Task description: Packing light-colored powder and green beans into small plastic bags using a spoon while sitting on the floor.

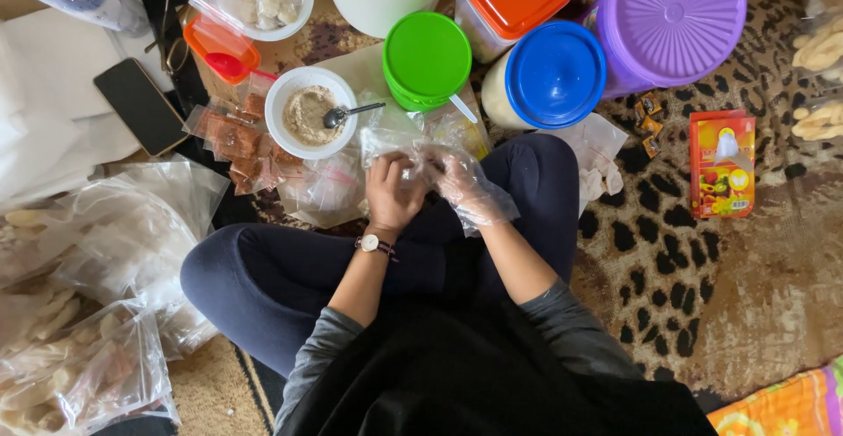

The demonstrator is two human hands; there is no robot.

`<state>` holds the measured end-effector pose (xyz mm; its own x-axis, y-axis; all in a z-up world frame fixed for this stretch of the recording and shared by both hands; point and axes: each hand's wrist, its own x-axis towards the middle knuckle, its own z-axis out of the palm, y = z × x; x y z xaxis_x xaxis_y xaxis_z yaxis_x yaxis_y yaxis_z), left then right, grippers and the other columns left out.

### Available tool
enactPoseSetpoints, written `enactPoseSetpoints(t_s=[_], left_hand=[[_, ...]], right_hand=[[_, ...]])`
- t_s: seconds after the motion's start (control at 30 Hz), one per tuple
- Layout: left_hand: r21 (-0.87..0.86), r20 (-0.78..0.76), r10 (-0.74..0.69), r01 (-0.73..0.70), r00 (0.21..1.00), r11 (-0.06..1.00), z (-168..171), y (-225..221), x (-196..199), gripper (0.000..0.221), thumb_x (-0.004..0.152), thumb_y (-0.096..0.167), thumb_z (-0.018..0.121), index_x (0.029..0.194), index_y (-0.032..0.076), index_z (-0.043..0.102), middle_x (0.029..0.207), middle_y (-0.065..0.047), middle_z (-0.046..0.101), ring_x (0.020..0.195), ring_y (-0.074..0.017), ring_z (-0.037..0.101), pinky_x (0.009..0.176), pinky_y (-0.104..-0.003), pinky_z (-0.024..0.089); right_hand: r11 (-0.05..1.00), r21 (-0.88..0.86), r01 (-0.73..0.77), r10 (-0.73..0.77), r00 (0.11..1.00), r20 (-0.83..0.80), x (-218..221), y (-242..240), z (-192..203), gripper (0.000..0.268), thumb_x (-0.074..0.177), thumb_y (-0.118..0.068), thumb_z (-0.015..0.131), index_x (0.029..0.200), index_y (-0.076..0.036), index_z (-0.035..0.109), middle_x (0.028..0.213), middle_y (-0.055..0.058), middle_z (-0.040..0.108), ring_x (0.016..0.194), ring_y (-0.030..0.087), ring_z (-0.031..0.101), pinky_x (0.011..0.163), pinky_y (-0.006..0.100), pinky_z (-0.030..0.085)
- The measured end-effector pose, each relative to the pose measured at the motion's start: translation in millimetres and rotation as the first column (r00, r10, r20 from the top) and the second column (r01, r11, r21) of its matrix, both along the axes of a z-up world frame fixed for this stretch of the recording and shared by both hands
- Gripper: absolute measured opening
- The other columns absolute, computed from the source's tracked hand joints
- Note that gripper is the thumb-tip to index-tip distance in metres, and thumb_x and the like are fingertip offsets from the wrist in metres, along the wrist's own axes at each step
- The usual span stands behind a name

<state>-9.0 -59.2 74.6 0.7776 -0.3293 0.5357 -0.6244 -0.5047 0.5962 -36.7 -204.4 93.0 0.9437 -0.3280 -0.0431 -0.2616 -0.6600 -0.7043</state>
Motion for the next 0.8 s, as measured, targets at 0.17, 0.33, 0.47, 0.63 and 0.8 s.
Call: enactPoseSetpoints(t_s=[0.17, 0.33, 0.47, 0.63, 0.8], left_hand=[[0.096, -0.308, -0.088, 0.124, 0.947, 0.988, 47, 15, 4, 0.103, 0.071, 0.034, 0.088, 0.157, 0.011, 0.035, 0.165, -0.018, 0.025, 0.153, -0.0491, 0.006, 0.117, -0.071, 0.005], [0.286, -0.387, -0.194, 0.317, 0.902, 0.904, 30, 17, 8, 0.11, 0.059, 0.041, 0.091, 0.154, 0.015, 0.042, 0.158, -0.01, 0.04, 0.153, -0.0405, 0.018, 0.118, -0.071, 0.003], [0.222, -0.271, -0.22, 0.284, 0.937, 0.933, 6, 8, 8, 0.09, 0.057, 0.047, 0.09, 0.136, 0.017, 0.059, 0.128, -0.002, 0.065, 0.14, -0.0284, 0.049, 0.12, -0.063, 0.021], [0.028, -0.319, -0.229, 0.25, 0.92, 0.968, -16, 6, 8, 0.081, 0.056, 0.053, 0.093, 0.124, 0.019, 0.065, 0.115, 0.002, 0.069, 0.119, -0.0239, 0.064, 0.114, -0.058, 0.035], [0.034, -0.401, -0.279, 0.319, 0.873, 0.947, 11, 7, 11, 0.079, 0.068, 0.047, 0.089, 0.132, 0.013, 0.057, 0.112, 0.001, 0.07, 0.103, -0.0207, 0.069, 0.101, -0.043, 0.037]], right_hand=[[0.975, 0.13, -0.178, 0.18, 0.984, -0.007, -10, -3, 9, 0.044, 0.086, -0.018, 0.08, 0.128, -0.02, 0.071, 0.105, 0.011, 0.079, 0.1, 0.032, 0.074, 0.087, 0.045, 0.061], [0.969, 0.059, -0.241, 0.248, 0.952, -0.178, -10, -12, 63, 0.02, 0.085, -0.043, 0.076, 0.099, -0.03, 0.075, 0.08, -0.004, 0.076, 0.083, 0.019, 0.075, 0.07, 0.034, 0.059], [0.977, 0.091, -0.191, 0.196, 0.979, -0.049, -5, -10, 93, 0.016, 0.084, -0.035, 0.077, 0.086, -0.02, 0.075, 0.07, 0.005, 0.072, 0.072, 0.026, 0.074, 0.06, 0.035, 0.058], [0.956, -0.126, -0.265, 0.287, 0.932, 0.221, -7, -22, 49, 0.023, 0.082, -0.035, 0.082, 0.099, -0.021, 0.073, 0.076, 0.004, 0.073, 0.073, 0.025, 0.073, 0.058, 0.036, 0.058], [0.881, 0.397, -0.258, 0.353, 0.916, -0.189, -4, -39, 91, 0.032, 0.091, -0.019, 0.064, 0.12, -0.014, 0.075, 0.118, 0.001, 0.078, 0.11, 0.011, 0.072, 0.092, 0.027, 0.052]])
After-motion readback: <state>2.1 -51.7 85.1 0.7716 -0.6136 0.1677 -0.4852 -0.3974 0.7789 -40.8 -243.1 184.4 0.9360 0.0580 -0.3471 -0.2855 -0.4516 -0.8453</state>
